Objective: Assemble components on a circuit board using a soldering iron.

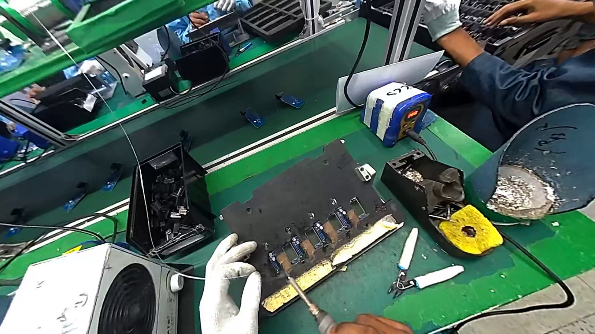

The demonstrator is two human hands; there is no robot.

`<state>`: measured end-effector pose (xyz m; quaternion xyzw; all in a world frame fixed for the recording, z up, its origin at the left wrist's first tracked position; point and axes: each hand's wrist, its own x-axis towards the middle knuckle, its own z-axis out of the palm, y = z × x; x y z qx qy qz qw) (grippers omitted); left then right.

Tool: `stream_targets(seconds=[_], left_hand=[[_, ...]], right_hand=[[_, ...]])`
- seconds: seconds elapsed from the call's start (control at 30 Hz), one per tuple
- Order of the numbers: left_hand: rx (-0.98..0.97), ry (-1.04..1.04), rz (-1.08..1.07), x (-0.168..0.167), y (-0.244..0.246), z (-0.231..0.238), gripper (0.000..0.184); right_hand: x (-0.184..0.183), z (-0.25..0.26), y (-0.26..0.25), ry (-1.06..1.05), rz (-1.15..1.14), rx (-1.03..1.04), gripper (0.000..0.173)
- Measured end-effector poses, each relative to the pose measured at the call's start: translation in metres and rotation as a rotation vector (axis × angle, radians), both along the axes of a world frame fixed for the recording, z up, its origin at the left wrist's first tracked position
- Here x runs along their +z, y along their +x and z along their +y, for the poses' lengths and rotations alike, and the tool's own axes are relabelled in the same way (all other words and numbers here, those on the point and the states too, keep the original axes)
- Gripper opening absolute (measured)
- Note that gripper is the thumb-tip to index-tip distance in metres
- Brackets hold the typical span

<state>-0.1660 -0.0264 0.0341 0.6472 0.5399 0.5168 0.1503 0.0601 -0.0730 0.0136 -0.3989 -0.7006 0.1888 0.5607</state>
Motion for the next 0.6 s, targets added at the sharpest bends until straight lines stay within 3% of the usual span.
stream_targets(seconds=[0.1, 0.27, 0.33, 0.4, 0.5, 0.6], left_hand=[[0.031, 0.041, -0.063, -0.001, 0.007, -0.012, 0.003], [0.096, 0.012, -0.166, -0.010, 0.020, -0.040, 0.017], [0.127, -0.038, -0.210, -0.022, 0.018, -0.046, 0.014], [0.186, -0.048, -0.236, -0.048, 0.011, -0.049, 0.022], [0.231, -0.118, -0.343, -0.053, 0.020, -0.050, 0.031], [0.252, -0.186, -0.370, -0.048, 0.030, -0.058, 0.030]], right_hand=[[0.008, -0.002, 0.039, 0.008, 0.026, -0.047, 0.019], [0.014, -0.010, 0.127, 0.074, 0.059, -0.349, 0.022], [0.005, -0.005, 0.157, 0.087, 0.046, -0.518, 0.025], [-0.021, 0.005, 0.182, -0.007, 0.010, -0.666, 0.027], [-0.032, 0.010, 0.189, -0.122, -0.011, -0.728, 0.033], [-0.010, 0.004, 0.164, -0.007, 0.033, -0.610, 0.023]])
